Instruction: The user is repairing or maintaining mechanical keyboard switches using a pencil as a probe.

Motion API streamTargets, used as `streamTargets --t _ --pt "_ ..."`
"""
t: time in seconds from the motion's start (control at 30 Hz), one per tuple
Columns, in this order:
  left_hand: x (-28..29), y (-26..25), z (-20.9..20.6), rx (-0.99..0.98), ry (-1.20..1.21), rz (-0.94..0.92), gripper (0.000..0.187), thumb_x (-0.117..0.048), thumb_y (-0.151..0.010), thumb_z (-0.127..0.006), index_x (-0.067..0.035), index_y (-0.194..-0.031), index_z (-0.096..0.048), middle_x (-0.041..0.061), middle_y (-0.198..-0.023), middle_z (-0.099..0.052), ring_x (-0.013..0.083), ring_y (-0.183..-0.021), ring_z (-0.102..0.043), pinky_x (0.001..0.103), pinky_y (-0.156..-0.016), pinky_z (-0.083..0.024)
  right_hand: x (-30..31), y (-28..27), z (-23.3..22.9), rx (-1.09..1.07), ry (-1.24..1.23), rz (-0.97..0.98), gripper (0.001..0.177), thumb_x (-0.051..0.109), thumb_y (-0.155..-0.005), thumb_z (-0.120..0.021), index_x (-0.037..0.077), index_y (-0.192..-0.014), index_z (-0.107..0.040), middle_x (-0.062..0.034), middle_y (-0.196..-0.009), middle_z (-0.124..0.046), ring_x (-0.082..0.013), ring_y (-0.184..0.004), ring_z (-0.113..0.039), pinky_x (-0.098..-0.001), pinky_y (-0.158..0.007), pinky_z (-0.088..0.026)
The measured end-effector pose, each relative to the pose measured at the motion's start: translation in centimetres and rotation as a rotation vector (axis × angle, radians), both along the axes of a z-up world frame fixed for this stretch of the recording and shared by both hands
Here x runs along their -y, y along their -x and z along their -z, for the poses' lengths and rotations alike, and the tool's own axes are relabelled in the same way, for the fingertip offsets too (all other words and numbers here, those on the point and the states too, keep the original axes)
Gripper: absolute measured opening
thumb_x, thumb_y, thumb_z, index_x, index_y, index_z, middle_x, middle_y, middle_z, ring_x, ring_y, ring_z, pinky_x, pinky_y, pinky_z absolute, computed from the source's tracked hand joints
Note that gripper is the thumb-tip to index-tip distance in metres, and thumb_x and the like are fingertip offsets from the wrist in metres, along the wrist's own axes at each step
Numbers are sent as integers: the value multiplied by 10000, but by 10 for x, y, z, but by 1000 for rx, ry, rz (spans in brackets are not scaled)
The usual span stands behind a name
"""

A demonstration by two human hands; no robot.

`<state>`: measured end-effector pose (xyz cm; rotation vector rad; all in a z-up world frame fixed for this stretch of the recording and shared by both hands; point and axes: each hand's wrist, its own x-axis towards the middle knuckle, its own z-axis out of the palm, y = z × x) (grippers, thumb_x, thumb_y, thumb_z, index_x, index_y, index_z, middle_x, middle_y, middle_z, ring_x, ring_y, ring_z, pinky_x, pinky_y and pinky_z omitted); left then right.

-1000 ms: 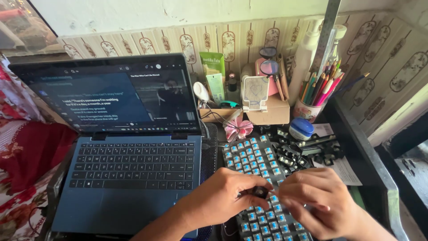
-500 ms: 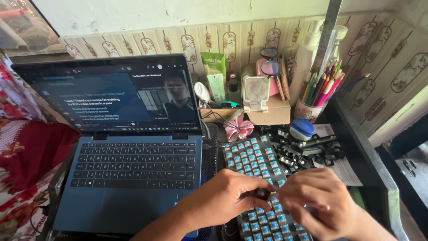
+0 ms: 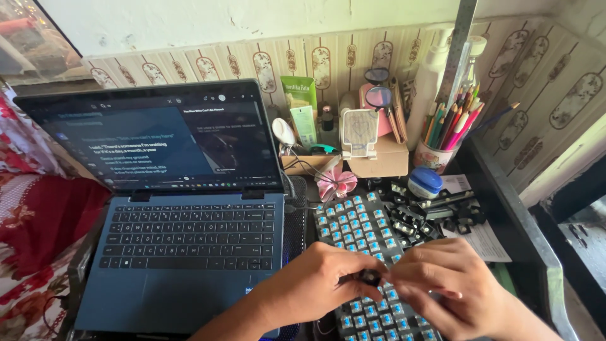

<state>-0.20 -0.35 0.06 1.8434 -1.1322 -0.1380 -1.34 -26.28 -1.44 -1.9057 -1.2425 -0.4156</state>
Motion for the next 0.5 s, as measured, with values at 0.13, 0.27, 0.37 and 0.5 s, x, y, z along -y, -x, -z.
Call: streamTargets --t 0.13,0.27,0.37,0.5 --pt "-2 0 1 3 25 -11 250 -120 -941 -744 -33 -1171 -701 138 -952 -752 277 -870 -773 342 -752 -598 -17 5 -38 52 -37 -172 104 43 -891 -658 14 -990 -677 -120 -960 -738 -288 -791 -768 -385 -649 -597" --pt "1 1 -1 5 16 -28 260 -161 -927 -783 -48 -1153 -720 132 -912 -747 264 -806 -761 334 -711 -586 4 1 -8 1 -137 -47 54 41 -835 -633 44 -888 -642 -83 -840 -727 -228 -685 -723 -331 -613 -563" --pt "3 2 -3 4 9 -72 277 -167 -902 -802 -60 -1151 -740 115 -893 -756 223 -738 -751 317 -663 -577 8 3 3 -11 -332 96 20 28 -856 -630 20 -852 -648 -95 -789 -712 -214 -683 -704 -313 -612 -576" --pt "1 1 -2 19 84 -61 215 -154 -937 -792 -69 -1127 -737 70 -966 -788 154 -789 -774 275 -685 -599 7 10 5 -75 -496 353 84 -14 -885 -577 -63 -850 -635 -131 -739 -686 -236 -666 -637 -327 -582 -536"
